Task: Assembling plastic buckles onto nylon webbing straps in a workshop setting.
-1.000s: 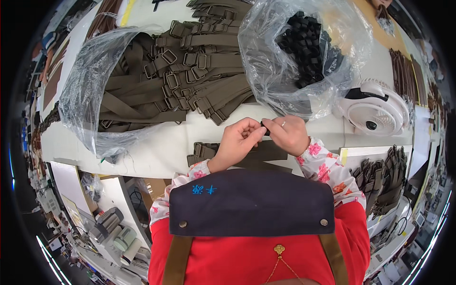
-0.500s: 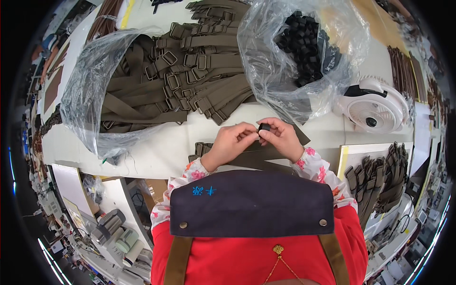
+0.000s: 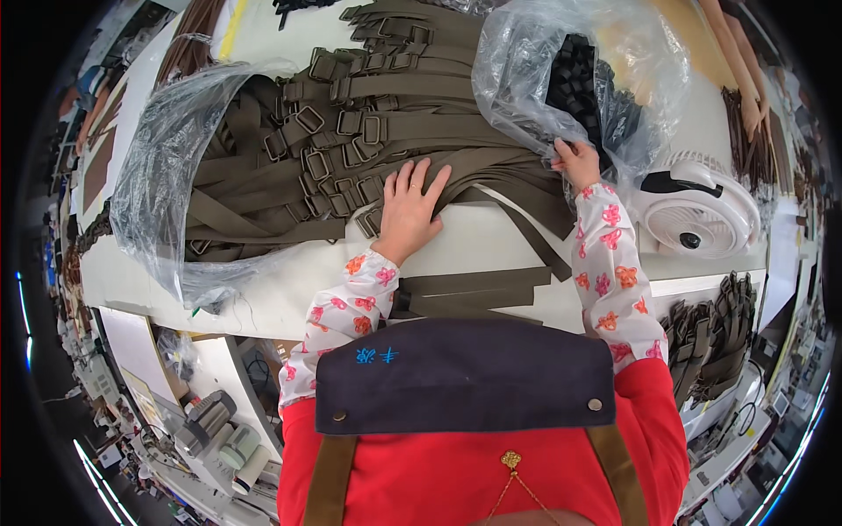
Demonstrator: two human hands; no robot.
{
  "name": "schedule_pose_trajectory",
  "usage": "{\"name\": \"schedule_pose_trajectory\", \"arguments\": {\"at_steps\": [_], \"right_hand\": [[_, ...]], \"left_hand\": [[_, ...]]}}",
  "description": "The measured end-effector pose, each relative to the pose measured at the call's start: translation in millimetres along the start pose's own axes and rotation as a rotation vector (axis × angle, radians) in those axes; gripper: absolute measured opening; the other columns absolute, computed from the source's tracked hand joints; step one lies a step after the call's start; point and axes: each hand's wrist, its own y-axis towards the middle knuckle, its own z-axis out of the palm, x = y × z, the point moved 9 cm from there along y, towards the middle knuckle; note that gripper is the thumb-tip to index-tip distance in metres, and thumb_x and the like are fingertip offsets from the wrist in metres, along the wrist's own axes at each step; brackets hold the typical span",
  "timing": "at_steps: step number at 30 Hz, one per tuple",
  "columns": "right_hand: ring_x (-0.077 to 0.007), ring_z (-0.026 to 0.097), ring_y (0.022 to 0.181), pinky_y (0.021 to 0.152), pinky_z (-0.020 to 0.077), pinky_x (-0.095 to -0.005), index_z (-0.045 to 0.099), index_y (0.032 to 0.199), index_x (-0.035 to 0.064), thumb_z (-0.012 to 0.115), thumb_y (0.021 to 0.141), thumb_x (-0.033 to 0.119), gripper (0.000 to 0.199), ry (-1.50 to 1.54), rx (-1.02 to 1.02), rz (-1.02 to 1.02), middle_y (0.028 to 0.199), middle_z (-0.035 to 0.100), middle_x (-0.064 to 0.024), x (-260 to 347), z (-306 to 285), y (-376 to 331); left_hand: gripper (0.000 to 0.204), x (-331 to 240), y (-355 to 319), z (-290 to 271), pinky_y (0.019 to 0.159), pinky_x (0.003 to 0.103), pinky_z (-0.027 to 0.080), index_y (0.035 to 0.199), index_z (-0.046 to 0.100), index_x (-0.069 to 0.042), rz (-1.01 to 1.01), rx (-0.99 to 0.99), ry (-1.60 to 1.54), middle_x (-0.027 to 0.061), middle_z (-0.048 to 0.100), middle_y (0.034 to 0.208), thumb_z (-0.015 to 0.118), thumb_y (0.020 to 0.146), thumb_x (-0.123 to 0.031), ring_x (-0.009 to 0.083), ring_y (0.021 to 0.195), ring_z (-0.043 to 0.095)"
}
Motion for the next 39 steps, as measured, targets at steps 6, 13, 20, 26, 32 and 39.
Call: {"name": "schedule_pose_trajectory", "arguments": {"at_steps": [6,13,20,26,32,39], "right_hand": [[-0.0116,0.061,0.060,0.054,0.0508,-0.0229,0.058,0.102,-0.0044,0.062,0.088,0.017,0.026,0.120,0.038,-0.023,0.077,0.062,-0.0073,-2.9,-1.2,-20.0],[-0.0097,0.059,0.077,0.068,0.0506,-0.0231,0.054,0.115,-0.0029,0.063,0.086,0.006,0.032,0.123,0.176,-0.091,0.094,0.062,-0.0065,47.6,3.0,-106.0],[-0.0114,0.059,0.080,0.073,0.0503,-0.0246,0.053,0.119,-0.0013,0.057,0.090,0.010,0.031,0.186,0.282,0.030,0.099,0.063,-0.0081,45.1,25.7,-182.8],[-0.0129,0.061,0.083,0.074,0.0517,-0.0254,0.053,0.113,-0.0039,0.058,0.088,0.004,0.027,0.249,0.269,0.062,0.100,0.063,-0.0105,41.5,25.0,-212.0],[-0.0143,0.061,0.081,0.074,0.0499,-0.0259,0.053,0.113,-0.0033,0.057,0.089,0.009,0.027,0.427,0.198,0.159,0.102,0.063,-0.0111,31.6,11.6,-207.9],[-0.0140,0.062,0.077,0.070,0.0506,-0.0255,0.054,0.114,-0.0022,0.058,0.090,0.012,0.028,0.690,0.317,0.201,0.099,0.064,-0.0103,65.8,21.3,-212.9]], "left_hand": [[0.069,21.1,-6.4,-6.0,0.096,0.046,0.034,0.131,0.046,-0.021,0.129,0.096,0.147,0.0097,0.045,0.131,0.058,0.066,-0.001,0.0287,0.119,0.042],[0.051,13.7,-49.7,-16.2,0.098,0.045,0.034,0.126,0.052,-0.014,0.111,0.129,0.041,0.0087,0.050,0.126,0.061,0.076,-0.010,0.0284,0.116,0.046],[0.042,-52.0,26.0,2.1,0.091,0.042,0.042,0.114,0.055,-0.004,0.091,-0.049,-0.354,0.0137,0.057,0.110,0.066,0.077,-0.022,0.0309,0.104,0.054],[0.037,-67.5,63.0,55.9,0.085,0.041,0.045,0.113,0.055,-0.004,-0.051,0.165,-0.278,0.0122,0.058,0.105,0.063,0.078,-0.016,0.0304,0.099,0.055],[0.041,-68.8,33.4,-0.5,0.083,0.042,0.046,0.122,0.053,-0.010,0.107,-0.100,-0.466,0.0118,0.058,0.111,0.054,0.081,-0.005,0.0320,0.098,0.057],[0.040,-106.1,-5.7,-72.3,0.072,0.035,0.046,0.118,0.059,-0.017,0.335,-0.052,-0.421,0.0054,0.058,0.104,0.063,0.079,-0.016,0.0241,0.078,0.054]]}}
